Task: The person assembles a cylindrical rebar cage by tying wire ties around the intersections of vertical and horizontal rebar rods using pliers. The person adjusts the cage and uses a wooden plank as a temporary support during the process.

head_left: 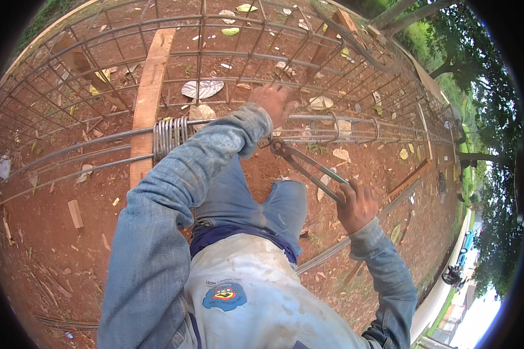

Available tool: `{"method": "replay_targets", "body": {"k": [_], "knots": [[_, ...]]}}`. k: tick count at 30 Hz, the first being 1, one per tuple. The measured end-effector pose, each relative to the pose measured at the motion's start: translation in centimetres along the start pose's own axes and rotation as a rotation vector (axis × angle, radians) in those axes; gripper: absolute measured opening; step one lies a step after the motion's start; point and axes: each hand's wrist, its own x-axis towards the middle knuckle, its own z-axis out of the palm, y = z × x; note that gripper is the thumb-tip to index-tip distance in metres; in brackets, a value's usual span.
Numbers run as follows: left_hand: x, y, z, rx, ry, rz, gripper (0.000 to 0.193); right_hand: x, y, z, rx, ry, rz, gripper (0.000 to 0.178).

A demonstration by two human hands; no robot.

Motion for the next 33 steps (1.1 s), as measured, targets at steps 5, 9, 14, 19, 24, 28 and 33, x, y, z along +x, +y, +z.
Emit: {"method": "replay_targets", "body": {"k": [5, 9, 14, 19, 24, 28, 33], "knots": [[-7.9, 11.1, -2.1, -0.435, 0.193, 0.597, 0.037, -1.0, 0.4, -0.4, 0.008, -0.017, 0.032, 0.037], [-8.2, 13.7, 3.0, -0.071, 0.283, 0.494, 0.022, -0.5, -0.5, -0.3, 0.14, 0.042, 0.096, 0.047], [-8.3, 13.2, 5.4, -0.182, 0.217, 0.506, 0.011, -0.2, -0.2, -2.2, 0.683, -0.546, 0.487, 0.081], [-8.6, 12.9, 4.8, -0.193, 0.217, 0.557, 0.011, 0.9, 2.9, -1.6, 1.987, -1.024, 0.814, 0.082], [-10.9, 11.6, 5.3, -0.205, 0.199, 0.671, 0.011, -3.1, -0.4, 1.4, 1.873, -0.995, 1.104, 0.043], [-11.5, 12.3, 3.8, -0.101, -0.113, 0.546, 0.015, -3.6, -2.5, 2.4, 1.057, -0.728, 0.586, 0.034], [-8.9, 13.9, 1.6, 0.016, -0.82, 0.459, 0.022, -4.8, -4.9, 3.1, 0.7, -0.489, 0.509, 0.047]]}}
